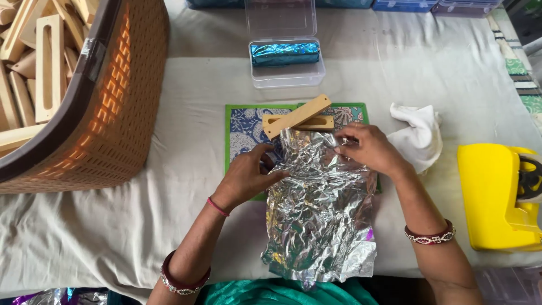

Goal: The person wipes a wooden block with a cloth, picks a sheet of metallic foil from a basket, and wraps the foil around the block, pressing it closed. The wrapped block is placed into a plastic box alongside a blue foil-wrapped block, and the person then wipes additional bare wooden blocks with the cloth.

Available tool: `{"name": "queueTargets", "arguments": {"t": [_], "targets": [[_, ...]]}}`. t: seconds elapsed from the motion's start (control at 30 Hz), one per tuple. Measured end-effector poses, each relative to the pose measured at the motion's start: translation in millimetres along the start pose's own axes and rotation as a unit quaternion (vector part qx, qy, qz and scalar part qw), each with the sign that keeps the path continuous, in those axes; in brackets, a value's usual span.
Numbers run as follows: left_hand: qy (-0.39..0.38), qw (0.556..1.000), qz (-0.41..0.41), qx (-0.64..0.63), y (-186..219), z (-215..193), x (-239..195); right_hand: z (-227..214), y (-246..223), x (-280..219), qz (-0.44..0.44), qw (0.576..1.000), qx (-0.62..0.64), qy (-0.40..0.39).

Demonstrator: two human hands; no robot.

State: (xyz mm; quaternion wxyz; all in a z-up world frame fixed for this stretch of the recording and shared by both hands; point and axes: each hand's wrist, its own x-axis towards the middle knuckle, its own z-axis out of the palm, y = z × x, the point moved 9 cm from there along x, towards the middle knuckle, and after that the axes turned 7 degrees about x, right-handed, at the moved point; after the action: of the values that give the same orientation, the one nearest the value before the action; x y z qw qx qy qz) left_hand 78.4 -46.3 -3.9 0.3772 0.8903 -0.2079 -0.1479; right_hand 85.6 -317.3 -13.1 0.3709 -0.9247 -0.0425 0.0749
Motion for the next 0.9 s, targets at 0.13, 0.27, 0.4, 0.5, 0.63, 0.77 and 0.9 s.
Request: {"name": "queueTargets", "arguments": {"t": [0.13,0.27,0.4,0.5,0.63,0.77,0.9], "targets": [[-0.014,0.997,-0.057,-0.05,-16,9,3,15,-31,-7,-0.174,0.984,-0.029,-0.014],[-0.028,0.995,-0.041,-0.083,-20,16,4,27,-37,-10,-0.155,0.985,0.032,-0.07],[-0.03,0.999,0.01,-0.035,-16,22,7,7,-57,-4,-0.123,0.983,0.116,-0.073],[-0.038,0.999,0.006,-0.004,-17,27,9,-9,-89,7,-0.278,0.955,-0.073,0.075],[0.012,0.998,0.05,-0.038,-23,31,13,25,-120,33,-0.31,0.925,-0.218,0.02],[0.067,0.996,0.057,-0.004,-23,15,16,47,-87,69,-0.194,0.926,-0.321,-0.048],[0.099,0.993,0.068,0.007,-36,13,26,42,-40,82,-0.148,0.933,-0.32,-0.076]]}}
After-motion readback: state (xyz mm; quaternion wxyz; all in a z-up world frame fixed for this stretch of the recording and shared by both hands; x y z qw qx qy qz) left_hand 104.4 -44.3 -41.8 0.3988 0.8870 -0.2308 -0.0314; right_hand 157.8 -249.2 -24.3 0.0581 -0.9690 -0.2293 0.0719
